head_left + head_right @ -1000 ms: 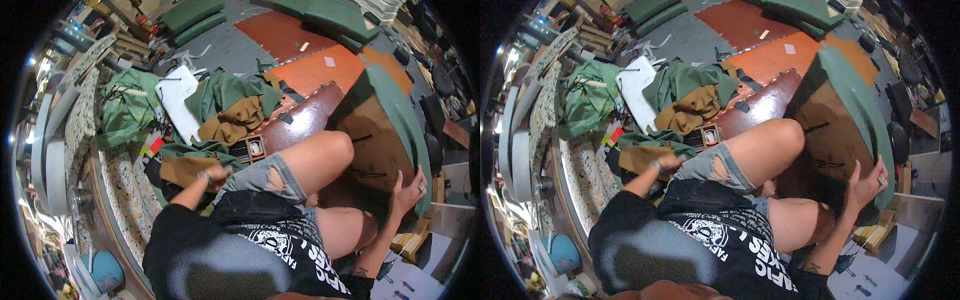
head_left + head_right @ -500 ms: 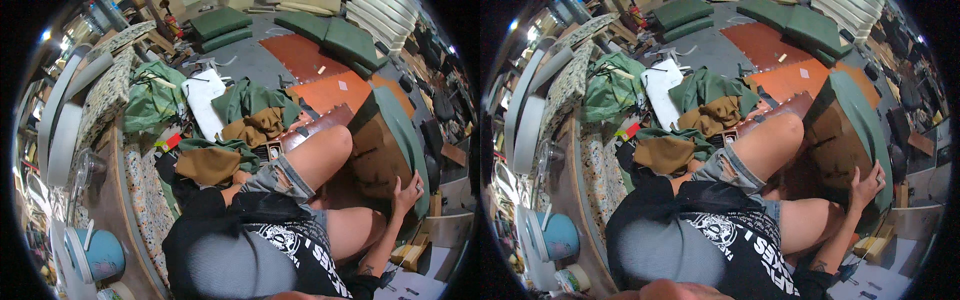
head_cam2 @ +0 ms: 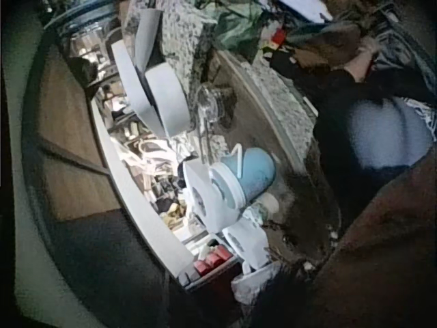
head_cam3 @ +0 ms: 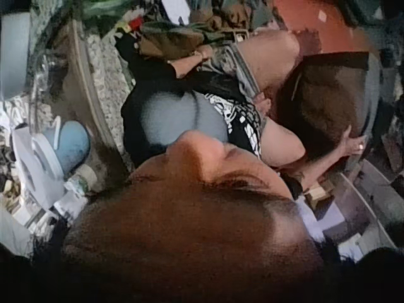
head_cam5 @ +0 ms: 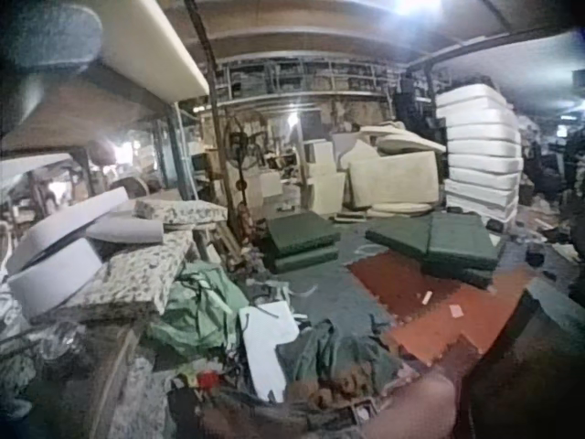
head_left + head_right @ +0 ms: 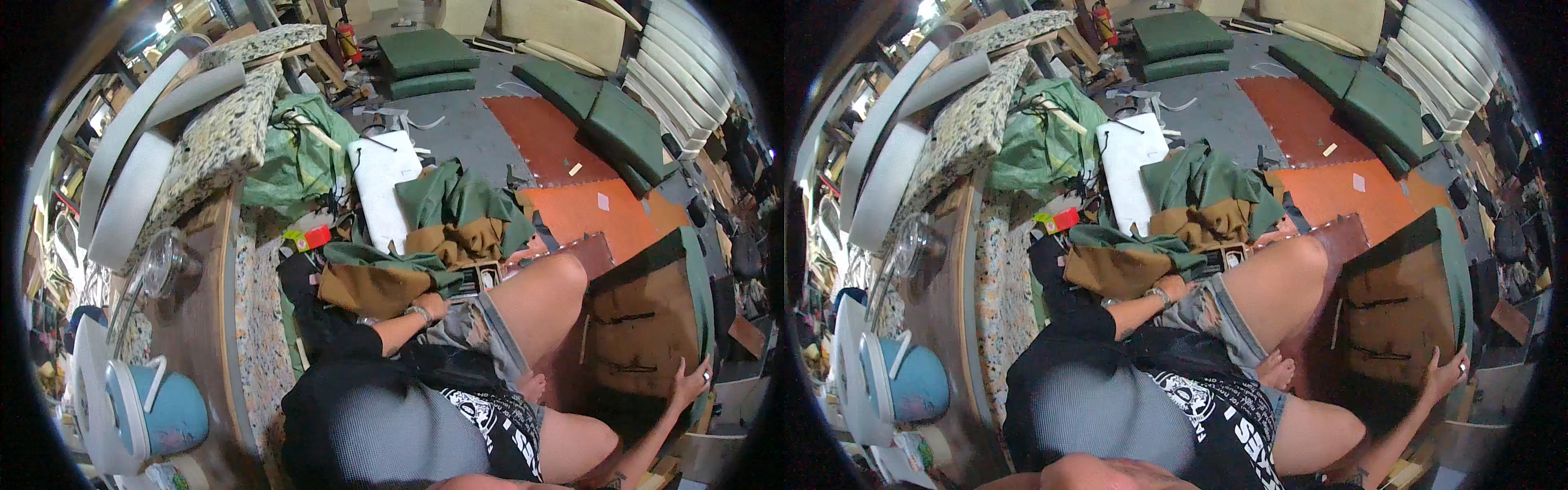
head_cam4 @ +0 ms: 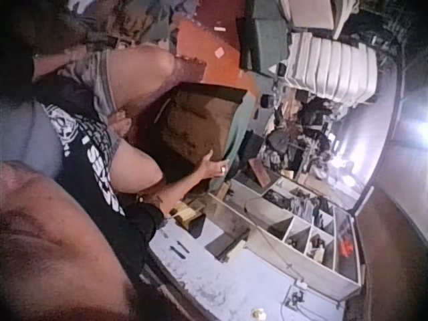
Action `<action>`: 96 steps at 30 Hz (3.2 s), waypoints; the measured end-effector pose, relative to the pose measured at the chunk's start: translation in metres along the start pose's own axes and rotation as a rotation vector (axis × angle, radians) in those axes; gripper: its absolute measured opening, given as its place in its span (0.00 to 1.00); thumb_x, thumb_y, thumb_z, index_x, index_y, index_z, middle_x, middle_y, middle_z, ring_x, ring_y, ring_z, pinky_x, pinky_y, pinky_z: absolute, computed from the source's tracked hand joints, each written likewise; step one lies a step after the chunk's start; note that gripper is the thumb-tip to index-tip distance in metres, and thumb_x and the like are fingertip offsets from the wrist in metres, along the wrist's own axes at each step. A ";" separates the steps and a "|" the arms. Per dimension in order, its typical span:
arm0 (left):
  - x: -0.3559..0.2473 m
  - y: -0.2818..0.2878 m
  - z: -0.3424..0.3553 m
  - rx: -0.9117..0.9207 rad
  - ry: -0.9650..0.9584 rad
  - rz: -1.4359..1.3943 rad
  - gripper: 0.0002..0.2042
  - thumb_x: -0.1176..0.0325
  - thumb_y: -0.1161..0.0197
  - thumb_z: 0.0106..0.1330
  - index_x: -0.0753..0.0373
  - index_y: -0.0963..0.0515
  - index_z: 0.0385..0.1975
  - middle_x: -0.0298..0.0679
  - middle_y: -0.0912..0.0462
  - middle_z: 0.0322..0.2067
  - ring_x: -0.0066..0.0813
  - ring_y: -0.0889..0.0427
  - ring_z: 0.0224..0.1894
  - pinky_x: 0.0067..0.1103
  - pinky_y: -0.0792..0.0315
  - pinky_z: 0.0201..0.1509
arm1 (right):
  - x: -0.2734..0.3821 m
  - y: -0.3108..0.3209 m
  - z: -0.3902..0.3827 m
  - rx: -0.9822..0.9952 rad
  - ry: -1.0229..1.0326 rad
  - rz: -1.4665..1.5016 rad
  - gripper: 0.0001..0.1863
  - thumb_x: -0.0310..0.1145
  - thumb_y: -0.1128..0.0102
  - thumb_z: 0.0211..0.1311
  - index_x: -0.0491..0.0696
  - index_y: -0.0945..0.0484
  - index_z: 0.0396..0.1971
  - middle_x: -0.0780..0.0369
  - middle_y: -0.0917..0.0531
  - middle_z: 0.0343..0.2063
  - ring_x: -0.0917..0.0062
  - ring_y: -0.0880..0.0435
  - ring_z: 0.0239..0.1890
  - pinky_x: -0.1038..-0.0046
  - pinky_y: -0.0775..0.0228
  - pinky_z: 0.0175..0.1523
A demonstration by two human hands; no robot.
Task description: The person sits on the floor and wraps green fabric around rectangular foam cushions. They use a staple gun to secure the fabric to the wooden base, repeatedly folding and stapling the edges to create a finished cover.
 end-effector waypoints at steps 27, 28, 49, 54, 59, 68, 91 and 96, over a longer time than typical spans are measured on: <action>0.047 0.573 0.079 -1.093 -0.468 -0.959 0.12 0.66 0.37 0.75 0.64 0.17 0.52 0.40 0.12 0.42 0.32 0.12 0.43 0.28 0.18 0.46 | -0.027 -0.012 0.018 0.187 -0.378 -0.218 0.34 0.38 0.29 0.68 0.54 0.29 0.73 0.53 0.22 0.65 0.58 0.25 0.69 0.54 0.39 0.74; 0.072 0.633 0.046 -1.594 -0.368 -0.638 0.13 0.61 0.36 0.75 0.63 0.15 0.48 0.42 0.10 0.38 0.40 0.11 0.40 0.35 0.18 0.46 | -0.029 -0.016 0.019 0.209 -0.402 -0.190 0.34 0.38 0.29 0.68 0.54 0.29 0.72 0.53 0.22 0.64 0.57 0.25 0.69 0.54 0.39 0.74; 0.073 0.786 0.001 -1.753 0.101 -0.350 0.49 0.57 0.27 0.58 0.69 0.47 0.76 0.63 0.22 0.62 0.65 0.18 0.59 0.51 0.27 0.65 | 0.023 0.012 0.003 0.093 -0.415 -0.090 0.33 0.25 0.26 0.55 0.45 0.23 0.64 0.50 0.20 0.58 0.51 0.23 0.62 0.53 0.34 0.70; -0.056 0.628 0.039 -1.472 -0.613 -1.068 0.40 0.69 0.25 0.62 0.71 0.38 0.72 0.56 0.26 0.68 0.49 0.20 0.63 0.44 0.26 0.69 | 0.051 0.037 0.007 0.067 -0.329 -0.199 0.29 0.34 0.27 0.61 0.50 0.22 0.63 0.52 0.18 0.58 0.53 0.23 0.63 0.54 0.34 0.70; -0.161 0.350 0.109 -0.574 -0.417 -1.658 0.36 0.70 0.27 0.70 0.74 0.39 0.72 0.52 0.27 0.68 0.40 0.25 0.67 0.34 0.30 0.71 | 0.045 0.038 0.006 0.095 -0.408 -0.129 0.29 0.37 0.26 0.63 0.54 0.22 0.64 0.55 0.20 0.59 0.52 0.24 0.63 0.54 0.31 0.69; -0.001 0.013 -0.001 0.000 -0.354 -0.533 0.30 0.60 0.30 0.70 0.69 0.29 0.67 0.53 0.20 0.63 0.43 0.21 0.64 0.34 0.31 0.69 | 0.030 0.037 0.005 -0.008 -0.357 -0.005 0.28 0.37 0.25 0.61 0.56 0.19 0.62 0.58 0.20 0.56 0.55 0.23 0.59 0.54 0.29 0.66; -0.038 0.150 -0.069 0.715 -0.129 -0.389 0.32 0.45 0.40 0.79 0.66 0.28 0.69 0.37 0.18 0.58 0.25 0.21 0.57 0.23 0.29 0.62 | 0.145 0.139 -0.074 -0.183 -0.634 0.578 0.16 0.27 0.26 0.60 0.43 0.16 0.48 0.52 0.19 0.54 0.55 0.22 0.56 0.56 0.31 0.64; -0.039 0.132 -0.075 0.539 -0.175 -0.350 0.32 0.46 0.39 0.78 0.65 0.29 0.70 0.38 0.19 0.58 0.26 0.22 0.58 0.24 0.30 0.64 | 0.178 0.133 -0.100 -0.185 -0.463 0.835 0.11 0.25 0.28 0.60 0.45 0.15 0.42 0.52 0.15 0.48 0.57 0.15 0.50 0.60 0.21 0.54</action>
Point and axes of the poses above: each hand's wrist, its own z-axis towards the middle knuckle, its own y-axis out of the back of the hand, x = y × z, the point moved 6 cm from there along z, towards the middle knuckle
